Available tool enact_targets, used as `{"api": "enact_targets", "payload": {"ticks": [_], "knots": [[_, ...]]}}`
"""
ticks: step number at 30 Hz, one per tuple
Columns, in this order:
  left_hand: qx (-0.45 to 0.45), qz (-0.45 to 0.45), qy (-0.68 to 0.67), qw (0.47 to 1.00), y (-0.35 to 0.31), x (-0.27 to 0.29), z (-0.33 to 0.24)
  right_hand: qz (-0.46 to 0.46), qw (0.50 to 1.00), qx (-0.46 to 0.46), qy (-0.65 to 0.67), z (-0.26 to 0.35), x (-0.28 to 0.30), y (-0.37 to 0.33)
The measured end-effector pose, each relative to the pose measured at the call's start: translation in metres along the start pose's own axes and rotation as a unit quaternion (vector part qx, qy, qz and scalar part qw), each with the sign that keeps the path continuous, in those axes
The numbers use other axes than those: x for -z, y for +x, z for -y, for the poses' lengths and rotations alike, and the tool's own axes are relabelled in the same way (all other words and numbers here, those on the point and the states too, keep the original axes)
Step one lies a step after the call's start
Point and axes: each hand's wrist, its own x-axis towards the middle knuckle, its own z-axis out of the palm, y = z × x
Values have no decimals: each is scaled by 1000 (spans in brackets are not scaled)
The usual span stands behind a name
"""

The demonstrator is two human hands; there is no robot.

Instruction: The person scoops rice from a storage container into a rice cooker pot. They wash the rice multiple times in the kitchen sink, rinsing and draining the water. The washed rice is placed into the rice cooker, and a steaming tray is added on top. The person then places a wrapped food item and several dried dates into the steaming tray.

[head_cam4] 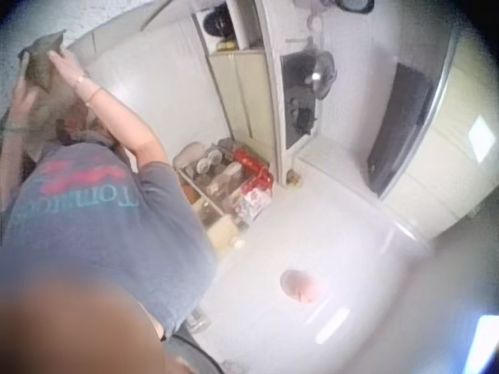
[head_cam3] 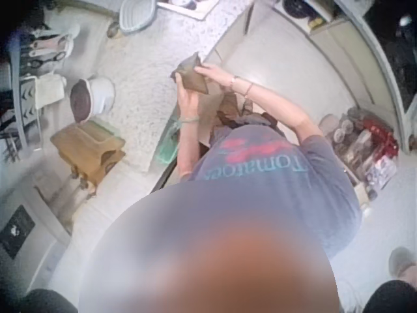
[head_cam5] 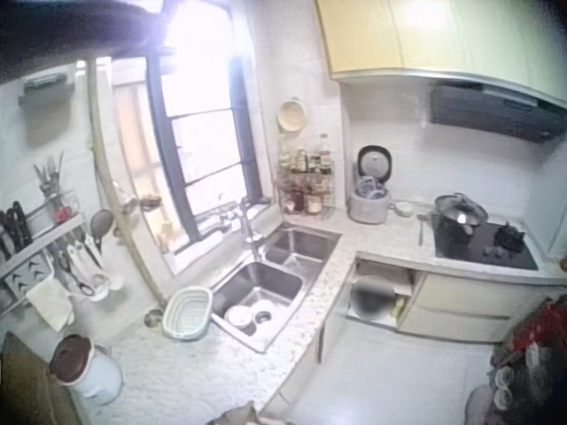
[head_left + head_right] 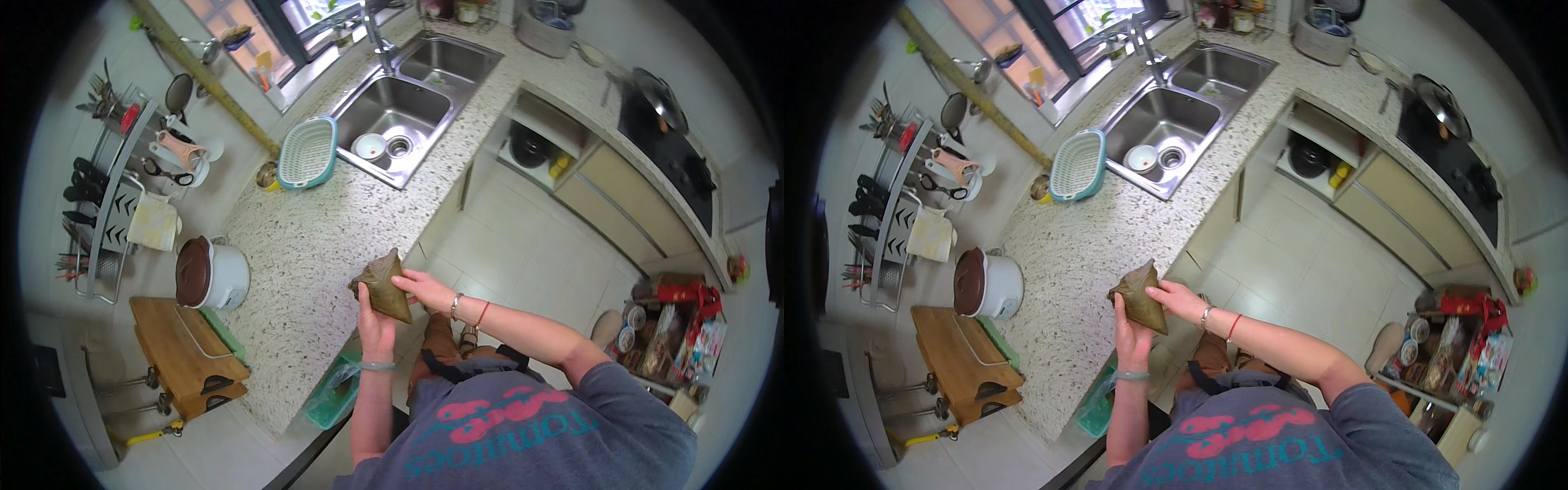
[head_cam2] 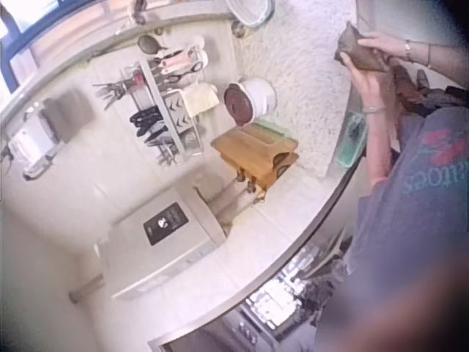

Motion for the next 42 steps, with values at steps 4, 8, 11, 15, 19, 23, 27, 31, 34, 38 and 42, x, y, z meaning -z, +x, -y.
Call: {"api": "enact_targets", "payload": {"ticks": [4, 8, 11, 15, 19, 23, 27, 31, 34, 38, 42], "knots": [[1, -31, -16, 999, 40, 28, -32, 41, 984, -104, -136, 13, 2, 58], [-36, -59, 9, 998, 101, 50, -49, -39, 982, -83, -168, 29, 26, 131], [-53, -97, 43, 993, 136, 60, -61, -89, 987, -61, -116, 54, 27, 183], [-26, -98, 154, 983, 176, 59, -73, -121, 985, -54, -107, 90, 29, 264], [-2, -95, 265, 959, 197, 65, -78, -179, 968, -50, -168, 115, 20, 328], [-14, -88, 338, 937, 209, 83, -72, -146, 978, -82, -127, 131, 11, 358], [1, -89, 360, 929, 213, 85, -72, -179, 979, -86, -55, 134, 8, 366], [-30, -124, 394, 910, 215, 100, -62, -162, 980, -2, -118, 119, -4, 341], [-61, -141, 493, 857, 212, 78, -73, -119, 978, -45, -164, 118, -23, 311], [-127, -157, 502, 841, 212, 79, -68, -37, 945, -46, -322, 107, -66, 307], [-106, -149, 522, 833, 210, 84, -73, 30, 947, -113, -298, 115, -104, 308]]}}
